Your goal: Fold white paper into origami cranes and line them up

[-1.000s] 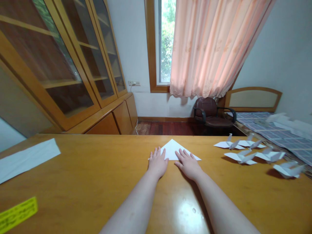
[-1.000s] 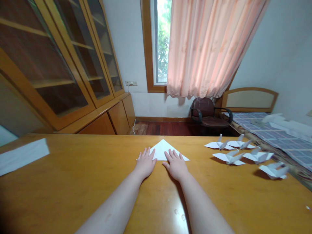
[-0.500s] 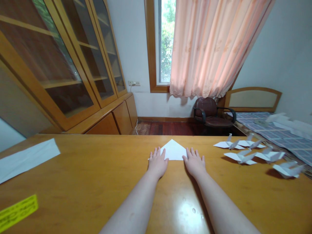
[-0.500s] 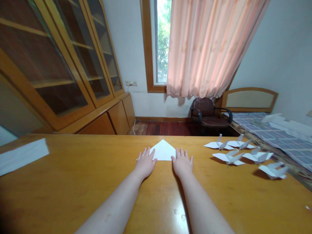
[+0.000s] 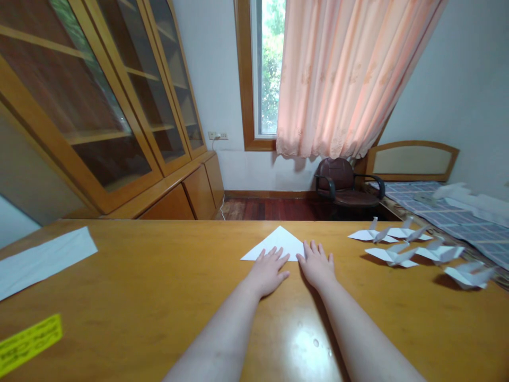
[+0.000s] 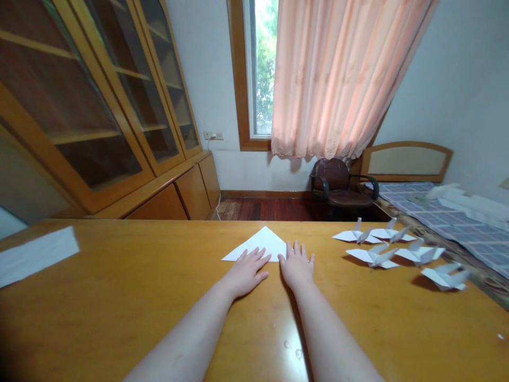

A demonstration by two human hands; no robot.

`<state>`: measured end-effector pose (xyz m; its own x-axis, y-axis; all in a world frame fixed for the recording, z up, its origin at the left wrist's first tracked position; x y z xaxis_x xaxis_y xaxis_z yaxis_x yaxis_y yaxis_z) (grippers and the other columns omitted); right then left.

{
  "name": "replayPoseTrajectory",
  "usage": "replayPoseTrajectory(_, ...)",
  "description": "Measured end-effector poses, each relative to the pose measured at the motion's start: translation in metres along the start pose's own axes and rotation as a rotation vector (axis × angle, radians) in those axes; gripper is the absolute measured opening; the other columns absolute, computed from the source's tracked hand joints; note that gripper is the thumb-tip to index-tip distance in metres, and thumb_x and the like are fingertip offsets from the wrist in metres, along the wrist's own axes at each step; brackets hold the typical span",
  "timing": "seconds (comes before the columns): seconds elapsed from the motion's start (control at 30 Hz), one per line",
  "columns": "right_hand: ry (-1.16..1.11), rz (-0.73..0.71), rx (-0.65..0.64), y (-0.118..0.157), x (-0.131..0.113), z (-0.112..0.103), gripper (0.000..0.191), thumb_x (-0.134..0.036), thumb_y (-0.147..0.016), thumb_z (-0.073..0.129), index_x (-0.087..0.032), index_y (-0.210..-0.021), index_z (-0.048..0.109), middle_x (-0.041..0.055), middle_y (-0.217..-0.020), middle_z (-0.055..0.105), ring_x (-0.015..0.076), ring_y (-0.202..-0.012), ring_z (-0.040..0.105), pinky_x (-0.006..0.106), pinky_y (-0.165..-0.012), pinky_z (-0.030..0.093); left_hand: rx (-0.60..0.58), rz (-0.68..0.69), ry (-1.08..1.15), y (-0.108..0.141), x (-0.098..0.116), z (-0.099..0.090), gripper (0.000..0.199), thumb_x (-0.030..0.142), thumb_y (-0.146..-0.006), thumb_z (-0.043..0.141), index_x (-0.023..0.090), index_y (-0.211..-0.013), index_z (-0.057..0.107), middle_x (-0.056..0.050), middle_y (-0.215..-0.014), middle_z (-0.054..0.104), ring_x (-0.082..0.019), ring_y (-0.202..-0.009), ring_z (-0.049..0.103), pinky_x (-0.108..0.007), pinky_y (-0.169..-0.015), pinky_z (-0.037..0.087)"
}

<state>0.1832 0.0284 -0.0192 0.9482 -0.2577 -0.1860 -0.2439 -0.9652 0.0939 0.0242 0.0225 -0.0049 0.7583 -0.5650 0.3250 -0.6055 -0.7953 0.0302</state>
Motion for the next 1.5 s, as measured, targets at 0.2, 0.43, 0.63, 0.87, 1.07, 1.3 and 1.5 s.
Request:
replayPoseTrajectory(0.2, -0.011, 0.004, -0.021, 0.000, -0.001, -0.002, 0.071, -0.060, -0.081, 0.030, -0.023, -0.141, 0.019, 0.0077, -0.149, 0.014, 0.0285, -0.135, 0.008, 0.055, -0.104, 0.007, 0.045, -0.120, -0.055, -0.002, -0.013, 0.007, 0.058, 0.054, -0.085, 0.032, 0.033, -0.138, 0.025, -0.001, -0.148, 0.019, -0.024, -0.136, 0.012, -0.049, -0.109, 0.008)
replayPoseTrajectory(0.43, -0.025, 0.002, -0.009, -0.003, 0.002, 0.002, 0.067, -0.057, -0.083, 0.031, -0.024, -0.141, 0.020, 0.0070, -0.148, 0.016, 0.0287, -0.135, 0.010, 0.055, -0.103, 0.008, 0.127, -0.356, -0.084, -0.001, -0.034, 0.008, 0.061, 0.053, -0.085, 0.027, 0.026, -0.140, 0.023, -0.003, -0.148, 0.018, -0.026, -0.136, 0.012, -0.051, -0.108, 0.010)
replayPoseTrajectory(0.63, -0.048, 0.001, 0.004, -0.005, 0.004, 0.002, 0.059, -0.050, -0.086, 0.030, -0.025, -0.139, 0.025, 0.0063, -0.147, 0.020, 0.0279, -0.135, 0.013, 0.055, -0.103, 0.011, 0.159, -0.551, -0.079, 0.003, -0.046, 0.002, 0.063, 0.052, -0.085, 0.026, 0.019, -0.139, 0.025, -0.008, -0.147, 0.019, -0.028, -0.135, 0.014, -0.051, -0.107, 0.013)
replayPoseTrajectory(0.87, -0.072, 0.003, 0.025, -0.007, 0.005, 0.001, 0.054, -0.046, -0.086, 0.033, -0.025, -0.136, 0.030, 0.0067, -0.146, 0.024, 0.0278, -0.134, 0.016, 0.056, -0.102, 0.013, 0.212, -0.571, -0.098, 0.003, -0.046, -0.007, 0.055, 0.044, -0.084, 0.034, 0.021, -0.135, 0.034, -0.008, -0.144, 0.029, -0.028, -0.132, 0.022, -0.048, -0.105, 0.020)
replayPoseTrajectory(1.07, -0.104, -0.003, 0.055, -0.008, 0.006, -0.002, 0.050, -0.044, -0.084, 0.039, -0.025, -0.131, 0.040, 0.0074, -0.143, 0.030, 0.0289, -0.132, 0.021, 0.057, -0.101, 0.014, 0.270, -0.613, -0.086, 0.005, -0.047, -0.016, 0.051, 0.043, -0.080, 0.045, 0.020, -0.126, 0.044, -0.009, -0.136, 0.042, -0.028, -0.125, 0.033, -0.043, -0.101, 0.027)
replayPoseTrajectory(1.3, -0.159, -0.014, 0.108, -0.007, 0.007, -0.006, 0.043, -0.042, -0.081, 0.047, -0.025, -0.120, 0.051, 0.0073, -0.138, 0.039, 0.0304, -0.128, 0.028, 0.056, -0.100, 0.015, 0.305, -0.608, -0.080, 0.007, -0.043, -0.024, 0.041, 0.037, -0.080, 0.050, 0.022, -0.118, 0.050, -0.009, -0.122, 0.054, -0.026, -0.112, 0.045, -0.039, -0.091, 0.034)
replayPoseTrajectory(1.5, -0.219, -0.067, 0.199, -0.005, 0.005, -0.014, 0.041, -0.037, -0.077, 0.053, -0.022, -0.116, 0.054, 0.0068, -0.122, 0.055, 0.0264, -0.115, 0.043, 0.044, -0.098, 0.025, 0.314, -0.596, -0.061, 0.005, -0.047, -0.023, 0.049, 0.034, -0.081, 0.051, 0.021, -0.127, 0.042, -0.010, -0.124, 0.052, -0.024, -0.112, 0.045, -0.035, -0.092, 0.033)
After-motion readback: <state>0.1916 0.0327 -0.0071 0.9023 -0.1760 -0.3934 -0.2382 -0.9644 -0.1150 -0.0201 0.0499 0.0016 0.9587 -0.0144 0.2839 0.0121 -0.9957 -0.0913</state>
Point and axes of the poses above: each hand's wrist, its own y-axis away from the middle knuckle, its own z-axis out of the palm, x = y × z, the point moved 5 cm from there along -y, towards the middle knuckle
